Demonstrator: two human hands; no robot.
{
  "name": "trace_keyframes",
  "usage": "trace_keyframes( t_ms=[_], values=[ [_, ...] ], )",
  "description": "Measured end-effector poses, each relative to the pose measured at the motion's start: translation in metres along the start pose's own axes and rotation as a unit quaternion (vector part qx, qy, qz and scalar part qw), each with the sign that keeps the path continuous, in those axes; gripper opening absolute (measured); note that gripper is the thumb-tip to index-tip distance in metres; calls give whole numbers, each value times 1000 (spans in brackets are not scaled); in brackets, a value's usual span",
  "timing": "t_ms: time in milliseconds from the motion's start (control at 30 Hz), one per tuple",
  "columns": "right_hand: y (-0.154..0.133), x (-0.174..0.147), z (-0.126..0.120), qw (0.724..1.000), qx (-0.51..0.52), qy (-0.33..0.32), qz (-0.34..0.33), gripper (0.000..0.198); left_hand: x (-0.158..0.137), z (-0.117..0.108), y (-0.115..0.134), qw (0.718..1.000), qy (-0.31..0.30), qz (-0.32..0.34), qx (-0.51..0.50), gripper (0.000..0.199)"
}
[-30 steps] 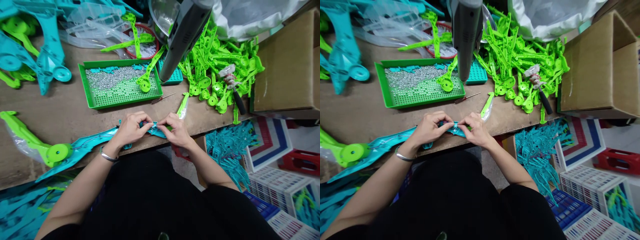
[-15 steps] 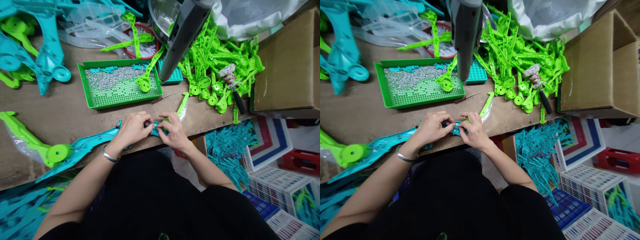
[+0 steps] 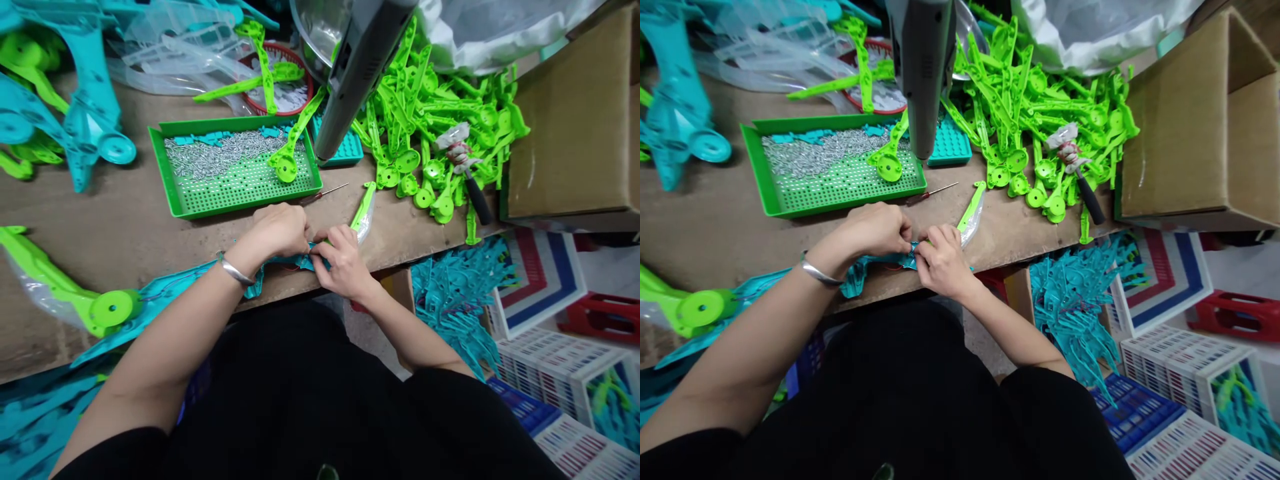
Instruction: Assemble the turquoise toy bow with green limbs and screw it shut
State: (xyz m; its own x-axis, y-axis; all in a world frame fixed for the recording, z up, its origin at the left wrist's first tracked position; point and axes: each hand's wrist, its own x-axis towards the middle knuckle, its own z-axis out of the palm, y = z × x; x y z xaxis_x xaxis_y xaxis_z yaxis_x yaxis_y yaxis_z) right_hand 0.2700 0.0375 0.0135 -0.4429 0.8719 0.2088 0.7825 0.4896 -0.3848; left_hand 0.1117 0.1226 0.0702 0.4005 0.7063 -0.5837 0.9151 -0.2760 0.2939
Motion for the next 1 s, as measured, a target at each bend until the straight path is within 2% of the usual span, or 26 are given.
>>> trace_keyframes(
  t_ms=[233, 400, 500, 633, 733, 833, 933, 1000],
  values=[
    [-4, 4, 4, 999, -36, -1, 9, 14, 5, -1, 10, 999, -10, 9, 36, 28],
    [-5, 4, 0, 1000, -26, -6, 9, 14, -2, 6, -3, 997, 47, 49, -18, 18],
    [-4, 2, -8, 1000, 13, -4, 0, 11, -24, 8, -34, 983, 138, 65, -97, 17],
    [-3, 7, -22, 998, 51, 19, -23, 11, -72, 17, -84, 936, 311, 4, -164, 19],
    [-9, 21, -29, 997, 63, 33, -38, 11, -102, 38, -105, 903, 380, -21, -198, 19],
    [-21, 40, -27, 994, 91, 29, -60, 15, -110, 62, -109, 899, 390, 37, -196, 21],
    [-34, 57, -19, 991, 108, 8, -84, 19, -100, 82, -107, 908, 361, 110, -180, 30],
    [-39, 63, -13, 989, 110, -13, -98, 21, -92, 89, -105, 916, 344, 123, -166, 31]
  ],
)
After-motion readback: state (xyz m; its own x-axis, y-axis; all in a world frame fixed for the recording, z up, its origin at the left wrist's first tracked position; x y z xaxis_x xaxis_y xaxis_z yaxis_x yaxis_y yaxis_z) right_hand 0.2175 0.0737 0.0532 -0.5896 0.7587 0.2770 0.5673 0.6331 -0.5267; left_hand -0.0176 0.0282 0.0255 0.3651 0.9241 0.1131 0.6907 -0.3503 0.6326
